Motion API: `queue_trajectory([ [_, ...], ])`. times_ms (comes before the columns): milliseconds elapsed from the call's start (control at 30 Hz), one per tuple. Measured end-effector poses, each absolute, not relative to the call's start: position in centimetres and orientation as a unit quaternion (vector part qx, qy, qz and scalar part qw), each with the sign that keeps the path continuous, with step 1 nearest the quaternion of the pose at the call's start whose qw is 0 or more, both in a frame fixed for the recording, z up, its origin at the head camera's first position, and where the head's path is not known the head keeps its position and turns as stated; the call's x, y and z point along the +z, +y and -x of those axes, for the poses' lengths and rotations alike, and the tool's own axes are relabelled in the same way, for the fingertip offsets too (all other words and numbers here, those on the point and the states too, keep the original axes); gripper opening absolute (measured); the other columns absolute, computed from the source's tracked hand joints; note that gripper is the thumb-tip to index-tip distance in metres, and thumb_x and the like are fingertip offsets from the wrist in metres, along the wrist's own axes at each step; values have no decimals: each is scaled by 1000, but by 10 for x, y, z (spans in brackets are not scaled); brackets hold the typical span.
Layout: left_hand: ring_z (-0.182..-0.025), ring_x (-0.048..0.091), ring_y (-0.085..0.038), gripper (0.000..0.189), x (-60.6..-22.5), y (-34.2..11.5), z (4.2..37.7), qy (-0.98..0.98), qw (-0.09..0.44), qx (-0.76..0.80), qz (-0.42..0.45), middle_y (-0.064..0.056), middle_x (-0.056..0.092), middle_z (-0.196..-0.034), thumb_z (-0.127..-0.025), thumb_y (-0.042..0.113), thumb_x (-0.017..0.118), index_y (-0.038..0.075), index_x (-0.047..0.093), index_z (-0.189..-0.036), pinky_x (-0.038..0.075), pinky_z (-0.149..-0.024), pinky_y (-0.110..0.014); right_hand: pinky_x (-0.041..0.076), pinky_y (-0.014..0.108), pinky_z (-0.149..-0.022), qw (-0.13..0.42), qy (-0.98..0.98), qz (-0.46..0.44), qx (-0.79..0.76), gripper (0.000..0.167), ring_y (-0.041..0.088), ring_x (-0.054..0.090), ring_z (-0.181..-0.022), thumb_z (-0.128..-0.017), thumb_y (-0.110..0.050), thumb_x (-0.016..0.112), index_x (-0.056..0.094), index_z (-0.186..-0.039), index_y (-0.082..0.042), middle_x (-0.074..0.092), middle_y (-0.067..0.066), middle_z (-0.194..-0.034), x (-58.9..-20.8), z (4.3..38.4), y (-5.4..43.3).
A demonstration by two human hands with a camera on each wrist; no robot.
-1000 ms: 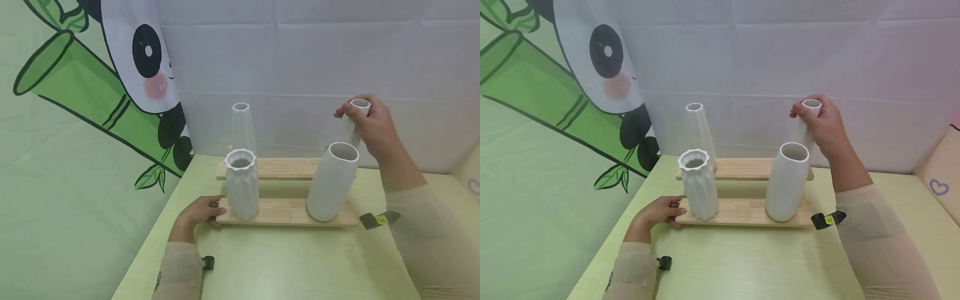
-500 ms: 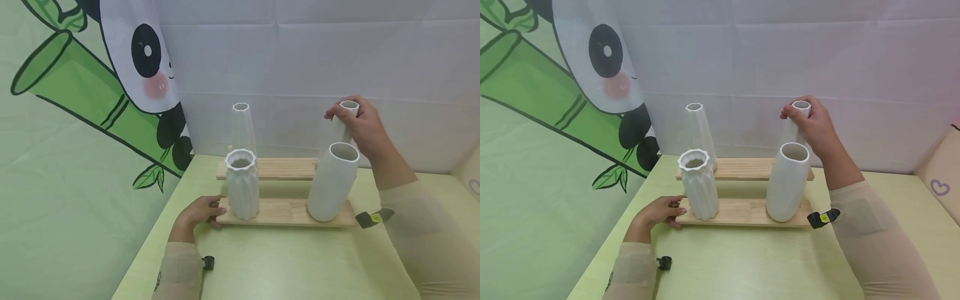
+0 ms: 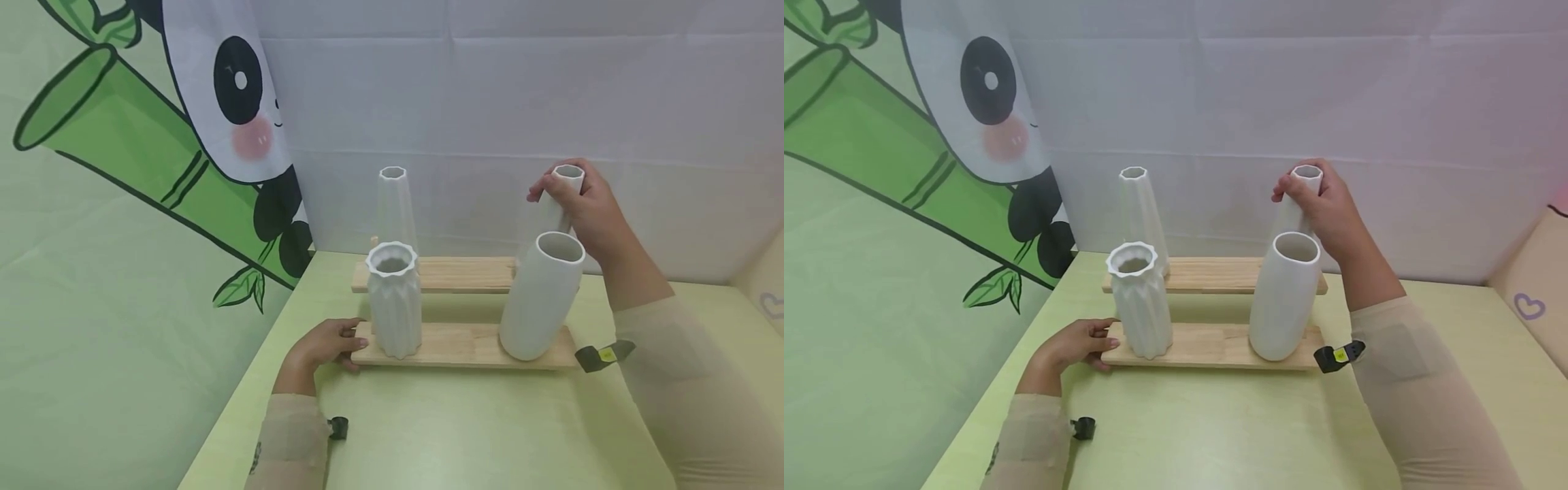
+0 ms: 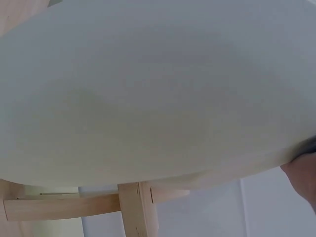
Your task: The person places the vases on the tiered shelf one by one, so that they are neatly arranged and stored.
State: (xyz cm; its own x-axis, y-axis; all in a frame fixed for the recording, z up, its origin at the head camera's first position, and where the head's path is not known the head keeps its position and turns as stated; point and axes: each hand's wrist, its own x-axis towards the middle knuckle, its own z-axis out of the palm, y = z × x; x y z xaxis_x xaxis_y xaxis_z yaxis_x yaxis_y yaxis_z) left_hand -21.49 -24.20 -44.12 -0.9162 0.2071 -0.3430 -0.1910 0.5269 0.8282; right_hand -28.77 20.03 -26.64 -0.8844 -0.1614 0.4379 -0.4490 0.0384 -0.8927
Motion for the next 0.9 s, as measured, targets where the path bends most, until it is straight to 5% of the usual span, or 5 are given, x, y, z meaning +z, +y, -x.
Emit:
queue_trajectory([
  [567,-74,74,-27,65,-442,-242,215,847,208,489,-7,-17,57,-139,-94,23,67,11,39,-151,35,-111,-54,40,28,-88,86,-762,-182,615,33,21,57,-112,-98,-35,61,51,-121,-14,68,6,-107,-264,284,202],
  [900,-74,74,-26,66,-440,-242,215,852,207,480,0,-18,56,-140,-94,24,67,12,38,-152,33,-112,-55,50,26,-76,70,-743,-172,643,45,21,56,-111,-95,-34,65,44,-130,-14,69,4,-105,-260,280,197],
])
